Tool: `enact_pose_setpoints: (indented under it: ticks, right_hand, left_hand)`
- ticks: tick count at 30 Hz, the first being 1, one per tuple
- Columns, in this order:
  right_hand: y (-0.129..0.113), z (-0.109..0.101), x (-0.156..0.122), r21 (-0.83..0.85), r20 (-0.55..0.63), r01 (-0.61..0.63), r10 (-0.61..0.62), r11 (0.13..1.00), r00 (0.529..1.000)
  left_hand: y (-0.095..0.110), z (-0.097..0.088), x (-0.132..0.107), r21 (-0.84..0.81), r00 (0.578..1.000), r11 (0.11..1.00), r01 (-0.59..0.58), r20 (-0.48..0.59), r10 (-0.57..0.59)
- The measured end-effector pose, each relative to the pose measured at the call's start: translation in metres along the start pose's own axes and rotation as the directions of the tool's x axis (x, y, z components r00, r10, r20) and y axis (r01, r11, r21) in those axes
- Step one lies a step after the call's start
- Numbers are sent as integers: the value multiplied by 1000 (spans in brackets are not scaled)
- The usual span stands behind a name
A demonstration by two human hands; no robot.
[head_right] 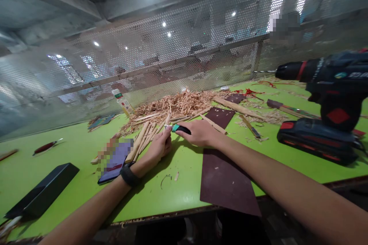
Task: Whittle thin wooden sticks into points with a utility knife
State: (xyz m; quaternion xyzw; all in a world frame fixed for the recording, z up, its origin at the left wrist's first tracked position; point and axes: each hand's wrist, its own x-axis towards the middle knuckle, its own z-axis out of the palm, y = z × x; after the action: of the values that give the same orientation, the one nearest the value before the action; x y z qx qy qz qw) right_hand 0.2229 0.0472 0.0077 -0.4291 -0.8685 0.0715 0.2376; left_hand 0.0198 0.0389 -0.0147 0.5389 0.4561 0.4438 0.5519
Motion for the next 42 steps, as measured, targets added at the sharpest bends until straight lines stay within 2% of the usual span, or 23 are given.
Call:
enact_pose_setpoints:
  ticks: [3, 8, 13, 16, 19, 25, 32, 42]
  right_hand:
    - [-2, 2, 1, 5, -26, -30, 30, 1000, 999]
    - [2, 2, 1, 57, -29, -43, 45, 997, 999]
    - [9, 4, 0, 180, 16, 28, -31, 983, 999]
    - [10, 6, -1, 194, 28, 73, -80, 978, 996]
    - [9, 7, 0, 170, 31, 78, -84, 982, 996]
    - [18, 5, 1, 135, 20, 9, -12, 991, 1000]
    - [14, 8, 1, 21, -22, -20, 21, 1000, 1000]
    - [3, 9, 2, -70, -73, -79, 74, 994, 995]
  left_hand:
    - [0, 0, 1, 22, 1000, 1000, 8, -27, -7]
    - [4, 1, -3, 32, 1000, 999, 13, -12, -12]
    - [9, 3, -12, 32, 999, 999, -12, 42, 11]
    - [8, 3, -14, 41, 999, 999, -30, 35, 28]
    - [4, 1, -12, 110, 997, 991, -73, 13, 72]
    - [-1, -4, -4, 185, 981, 964, -193, 4, 195]
    - [2, -5, -2, 142, 985, 976, -164, -33, 170]
    - [5, -5, 0, 196, 981, 969, -148, -94, 169]
